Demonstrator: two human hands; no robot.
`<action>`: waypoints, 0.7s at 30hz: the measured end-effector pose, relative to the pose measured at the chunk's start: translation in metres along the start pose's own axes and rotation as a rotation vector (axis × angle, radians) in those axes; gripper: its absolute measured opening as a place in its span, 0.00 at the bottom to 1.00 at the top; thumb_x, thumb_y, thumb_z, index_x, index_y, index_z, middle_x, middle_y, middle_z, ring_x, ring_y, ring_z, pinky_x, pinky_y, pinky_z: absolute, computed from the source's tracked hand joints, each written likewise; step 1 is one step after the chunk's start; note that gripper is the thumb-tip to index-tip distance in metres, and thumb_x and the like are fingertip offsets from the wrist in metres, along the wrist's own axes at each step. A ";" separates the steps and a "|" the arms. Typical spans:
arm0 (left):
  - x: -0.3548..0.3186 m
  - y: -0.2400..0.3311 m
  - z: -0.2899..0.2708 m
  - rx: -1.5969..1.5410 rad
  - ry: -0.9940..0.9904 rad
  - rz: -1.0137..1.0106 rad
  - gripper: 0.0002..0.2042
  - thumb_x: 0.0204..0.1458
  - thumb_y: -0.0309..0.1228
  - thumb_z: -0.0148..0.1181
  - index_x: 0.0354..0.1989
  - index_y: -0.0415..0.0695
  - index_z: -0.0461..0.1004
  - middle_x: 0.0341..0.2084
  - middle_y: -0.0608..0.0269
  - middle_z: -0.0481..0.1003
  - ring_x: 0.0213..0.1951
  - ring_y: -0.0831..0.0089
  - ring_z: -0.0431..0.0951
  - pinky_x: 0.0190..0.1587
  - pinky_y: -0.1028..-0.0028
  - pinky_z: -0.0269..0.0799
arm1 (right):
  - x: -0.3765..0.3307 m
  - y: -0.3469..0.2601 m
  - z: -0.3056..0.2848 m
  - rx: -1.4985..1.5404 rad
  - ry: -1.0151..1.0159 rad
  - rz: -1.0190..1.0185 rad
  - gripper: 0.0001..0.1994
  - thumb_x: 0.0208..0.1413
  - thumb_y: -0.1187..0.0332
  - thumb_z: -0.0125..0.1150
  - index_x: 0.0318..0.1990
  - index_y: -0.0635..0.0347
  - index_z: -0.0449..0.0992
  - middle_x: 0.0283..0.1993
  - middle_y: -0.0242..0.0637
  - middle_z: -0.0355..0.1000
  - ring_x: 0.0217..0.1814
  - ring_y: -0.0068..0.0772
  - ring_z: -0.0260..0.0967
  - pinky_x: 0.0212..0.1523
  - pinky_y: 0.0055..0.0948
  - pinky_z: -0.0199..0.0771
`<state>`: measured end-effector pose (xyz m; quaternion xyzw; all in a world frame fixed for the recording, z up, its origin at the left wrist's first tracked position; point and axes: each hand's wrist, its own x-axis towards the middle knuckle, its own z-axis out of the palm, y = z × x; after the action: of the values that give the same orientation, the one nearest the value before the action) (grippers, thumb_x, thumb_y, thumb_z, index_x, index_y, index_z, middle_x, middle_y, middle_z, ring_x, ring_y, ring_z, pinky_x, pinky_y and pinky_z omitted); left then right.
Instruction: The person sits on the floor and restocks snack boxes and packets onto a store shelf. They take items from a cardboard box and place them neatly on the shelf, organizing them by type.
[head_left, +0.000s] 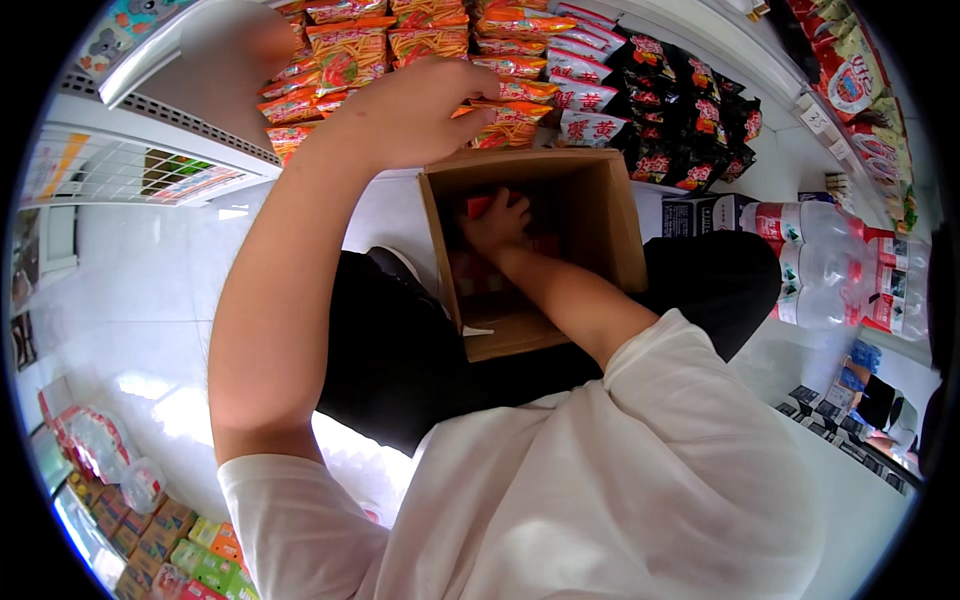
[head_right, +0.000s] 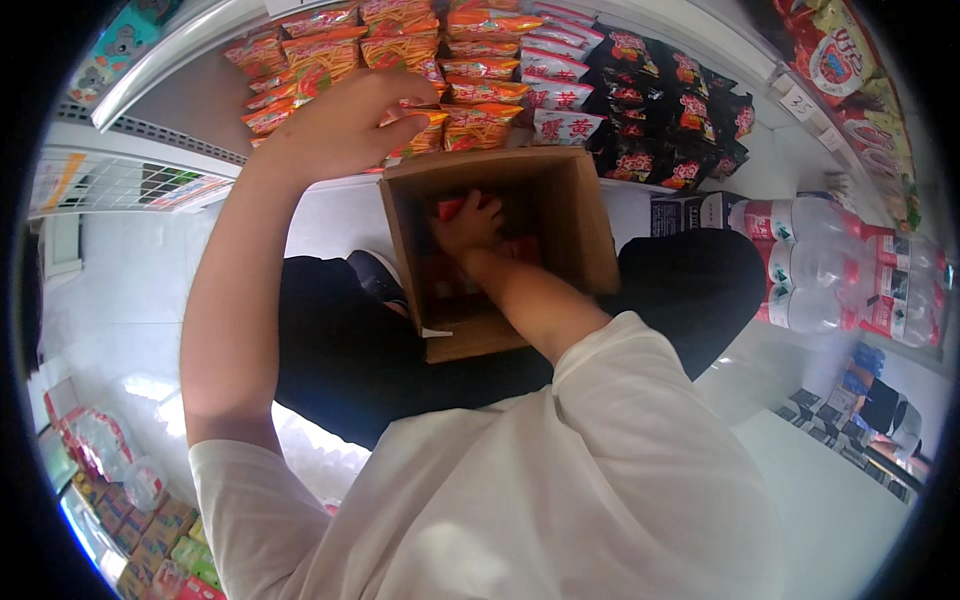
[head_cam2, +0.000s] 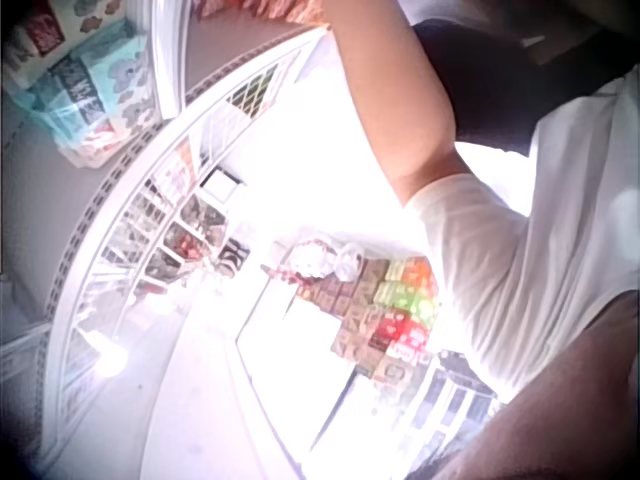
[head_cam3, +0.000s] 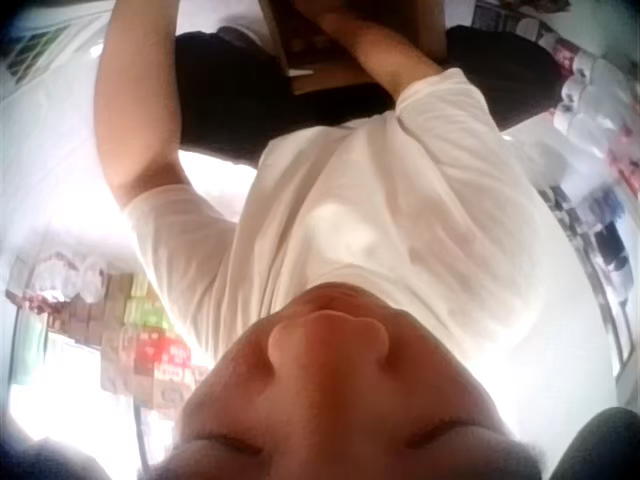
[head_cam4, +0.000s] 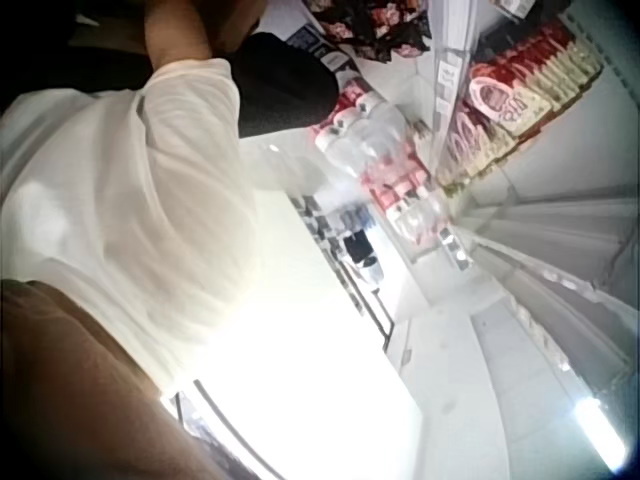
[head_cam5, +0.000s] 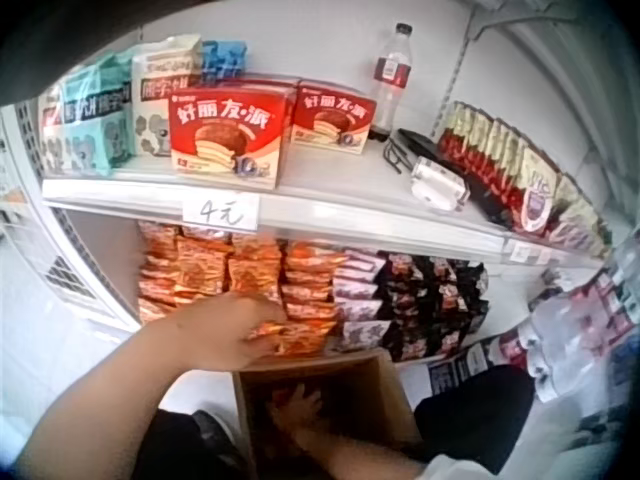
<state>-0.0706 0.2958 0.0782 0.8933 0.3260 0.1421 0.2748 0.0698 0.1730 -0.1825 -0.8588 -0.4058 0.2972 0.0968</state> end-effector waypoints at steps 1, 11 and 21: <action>0.001 0.002 0.000 0.003 -0.004 -0.009 0.15 0.62 0.32 0.60 0.54 0.36 0.78 0.45 0.46 0.81 0.45 0.55 0.85 0.48 0.60 0.80 | 0.004 0.002 0.006 -0.051 0.001 0.006 0.51 0.42 0.39 0.76 0.70 0.51 0.57 0.69 0.59 0.52 0.70 0.71 0.54 0.65 0.67 0.65; 0.004 0.004 -0.002 0.089 0.016 -0.010 0.18 0.59 0.32 0.61 0.55 0.37 0.78 0.49 0.47 0.81 0.50 0.52 0.82 0.53 0.58 0.78 | 0.071 0.075 0.030 0.352 -0.438 -0.226 0.49 0.47 0.45 0.76 0.73 0.61 0.60 0.67 0.56 0.69 0.70 0.50 0.68 0.69 0.45 0.68; 0.019 0.029 -0.006 0.059 0.120 0.069 0.11 0.59 0.32 0.61 0.46 0.40 0.81 0.42 0.51 0.82 0.43 0.52 0.83 0.46 0.58 0.79 | 0.129 0.076 0.018 -0.345 -0.655 -0.608 0.29 0.55 0.49 0.68 0.59 0.59 0.80 0.57 0.54 0.79 0.59 0.49 0.77 0.62 0.42 0.74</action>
<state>-0.0438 0.2922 0.1015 0.9016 0.3148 0.1953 0.2234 0.1716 0.2193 -0.2839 -0.5658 -0.6913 0.4386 -0.0977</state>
